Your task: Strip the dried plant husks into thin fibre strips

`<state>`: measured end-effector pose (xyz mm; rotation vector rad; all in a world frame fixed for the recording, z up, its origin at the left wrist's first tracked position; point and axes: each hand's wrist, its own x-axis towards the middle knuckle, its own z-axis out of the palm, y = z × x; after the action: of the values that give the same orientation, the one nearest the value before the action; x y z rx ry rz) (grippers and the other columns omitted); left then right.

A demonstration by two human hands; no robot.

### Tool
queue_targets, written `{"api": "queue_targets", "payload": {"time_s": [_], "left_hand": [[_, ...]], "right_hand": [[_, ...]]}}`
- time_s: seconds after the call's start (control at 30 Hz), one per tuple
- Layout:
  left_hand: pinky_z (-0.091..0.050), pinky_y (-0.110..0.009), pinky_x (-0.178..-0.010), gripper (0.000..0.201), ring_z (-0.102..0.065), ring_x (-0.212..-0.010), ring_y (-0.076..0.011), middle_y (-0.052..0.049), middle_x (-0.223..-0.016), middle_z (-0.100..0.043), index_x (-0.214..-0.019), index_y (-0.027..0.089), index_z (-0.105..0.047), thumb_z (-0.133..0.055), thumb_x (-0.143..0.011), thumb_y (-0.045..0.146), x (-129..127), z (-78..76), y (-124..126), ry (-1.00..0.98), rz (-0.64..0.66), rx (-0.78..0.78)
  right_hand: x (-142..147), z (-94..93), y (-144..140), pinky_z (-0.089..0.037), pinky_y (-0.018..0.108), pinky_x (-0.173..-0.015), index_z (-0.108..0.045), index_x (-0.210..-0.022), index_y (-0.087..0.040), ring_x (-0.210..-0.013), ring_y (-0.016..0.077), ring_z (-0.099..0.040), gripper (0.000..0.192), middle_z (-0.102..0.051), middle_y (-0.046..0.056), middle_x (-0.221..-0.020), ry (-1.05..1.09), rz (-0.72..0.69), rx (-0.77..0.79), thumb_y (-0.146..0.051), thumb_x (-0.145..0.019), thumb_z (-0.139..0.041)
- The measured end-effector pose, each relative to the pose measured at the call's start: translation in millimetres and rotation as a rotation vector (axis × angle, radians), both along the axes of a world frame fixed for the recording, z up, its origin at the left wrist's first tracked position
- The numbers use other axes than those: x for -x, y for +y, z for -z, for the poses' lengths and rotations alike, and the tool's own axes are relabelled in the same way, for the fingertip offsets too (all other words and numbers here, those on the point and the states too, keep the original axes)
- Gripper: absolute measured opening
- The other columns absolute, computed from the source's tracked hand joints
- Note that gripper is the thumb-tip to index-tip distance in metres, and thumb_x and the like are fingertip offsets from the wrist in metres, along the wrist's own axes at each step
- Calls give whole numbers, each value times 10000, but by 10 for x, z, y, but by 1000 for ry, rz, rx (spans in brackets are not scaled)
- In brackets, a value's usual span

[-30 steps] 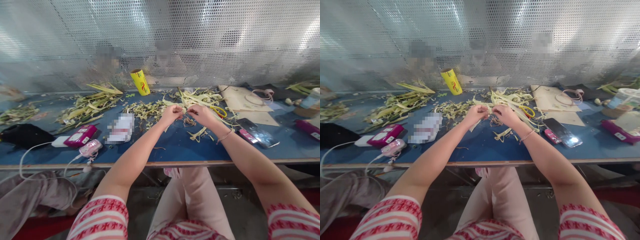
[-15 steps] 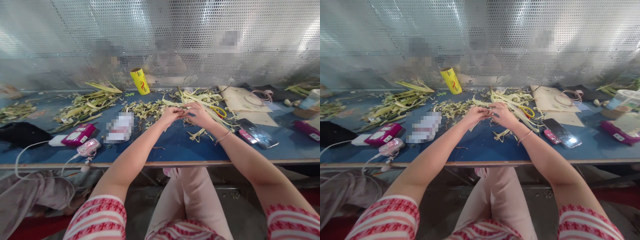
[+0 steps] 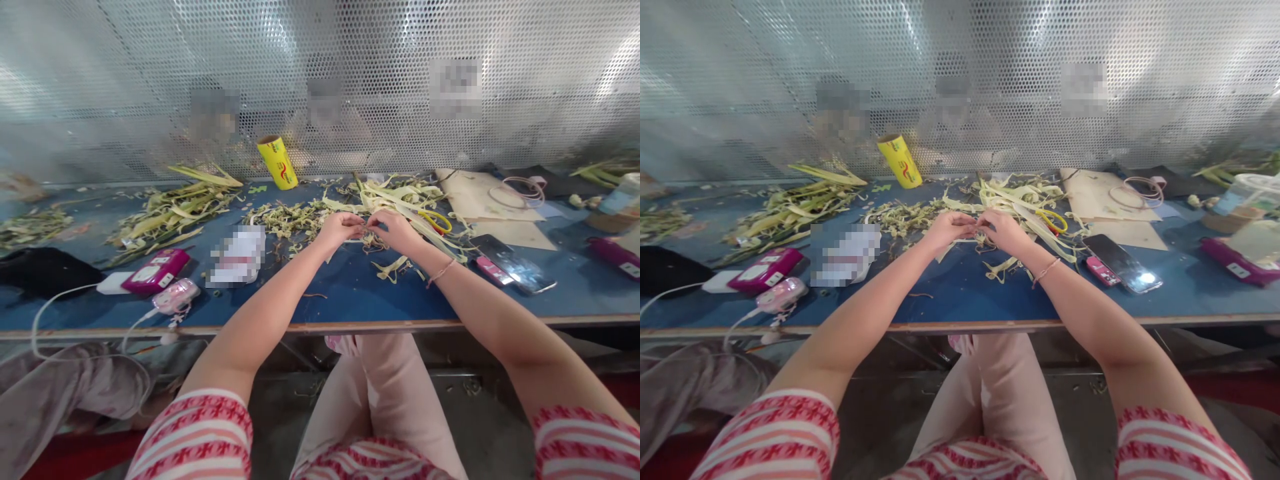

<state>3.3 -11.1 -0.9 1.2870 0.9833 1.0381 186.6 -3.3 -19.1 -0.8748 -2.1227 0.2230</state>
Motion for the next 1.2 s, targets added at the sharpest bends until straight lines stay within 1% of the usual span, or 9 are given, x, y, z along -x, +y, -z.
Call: {"api": "queue_targets", "payload": {"time_s": [0.17, 0.37, 0.5, 0.63, 0.87, 0.93, 1.03, 1.1, 1.2], "left_hand": [[-567, -294, -688, 149, -622, -522, -97, 30, -546, -639, -728, 131, -611, -670, -769, 1, -7, -45, -20, 107, -41, -68], [-555, -264, -711, 156, -649, -595, -91, 6, -612, -665, -747, 119, -627, -591, -800, -24, -37, -40, -42, 66, -12, -87], [-563, -301, -756, 126, -662, -634, -107, -8, -664, -684, -791, 118, -646, -663, -749, 0, -43, 3, -28, 19, 14, -89], [-564, -326, -765, 198, -658, -651, -119, -11, -681, -687, -803, 121, -652, -745, -664, 15, -24, 24, -6, 43, 1, -126], [-564, -311, -740, 131, -652, -633, -123, -10, -656, -682, -746, 132, -669, -736, -670, 49, -13, 19, -32, 98, -8, -185], [-568, -314, -753, 107, -655, -633, -120, -8, -646, -682, -747, 129, -682, -735, -687, 60, -22, 22, -34, 65, -13, -163], [-573, -325, -796, 98, -668, -645, -117, -2, -633, -681, -781, 118, -696, -728, -712, 57, -32, 15, -30, -39, -52, -97], [-570, -327, -819, 98, -668, -639, -109, 4, -635, -682, -791, 110, -694, -722, -723, 45, -31, 2, -27, -115, -85, -57], [-565, -319, -818, 100, -660, -621, -98, 5, -648, -684, -778, 104, -684, -728, -722, 34, -19, -16, -18, -176, -124, -17]], "right_hand": [[53, 26, 15, -494, 342, -779, -655, -795, -196, -766, 190, -604, 63, -672, 46, -793, 65, 20, 64, -166, -783, -601], [107, -12, -19, -479, 318, -701, -679, -746, -184, -696, 158, -560, 45, -653, 46, -810, 168, 102, 145, -220, -743, -653], [112, -52, -53, -435, 282, -618, -694, -765, -174, -615, 126, -515, 98, -650, 24, -746, 233, 146, 255, -260, -752, -647], [109, -57, -53, -391, 265, -571, -695, -771, -164, -573, 115, -502, 140, -635, 8, -672, 250, 146, 317, -292, -762, -638], [100, -19, 11, -467, 307, -663, -642, -812, -165, -646, 150, -583, 83, -644, 24, -723, 256, 226, 393, -227, -762, -619], [86, -41, -10, -495, 329, -693, -628, -861, -165, -705, 166, -605, 115, -668, 67, -854, 257, 255, 305, -190, -748, -623], [64, -104, -105, -515, 354, -732, -619, -905, -179, -776, 184, -599, 135, -661, 109, -991, 226, 268, 7, -197, -772, -625], [67, -136, -180, -513, 344, -718, -630, -853, -192, -722, 179, -583, 73, -665, 78, -860, 114, 172, -74, -247, -842, -582], [106, -121, -229, -510, 329, -716, -663, -775, -196, -686, 181, -605, 204, -667, 56, -720, -89, 33, -62, -235, -889, -499]]}}
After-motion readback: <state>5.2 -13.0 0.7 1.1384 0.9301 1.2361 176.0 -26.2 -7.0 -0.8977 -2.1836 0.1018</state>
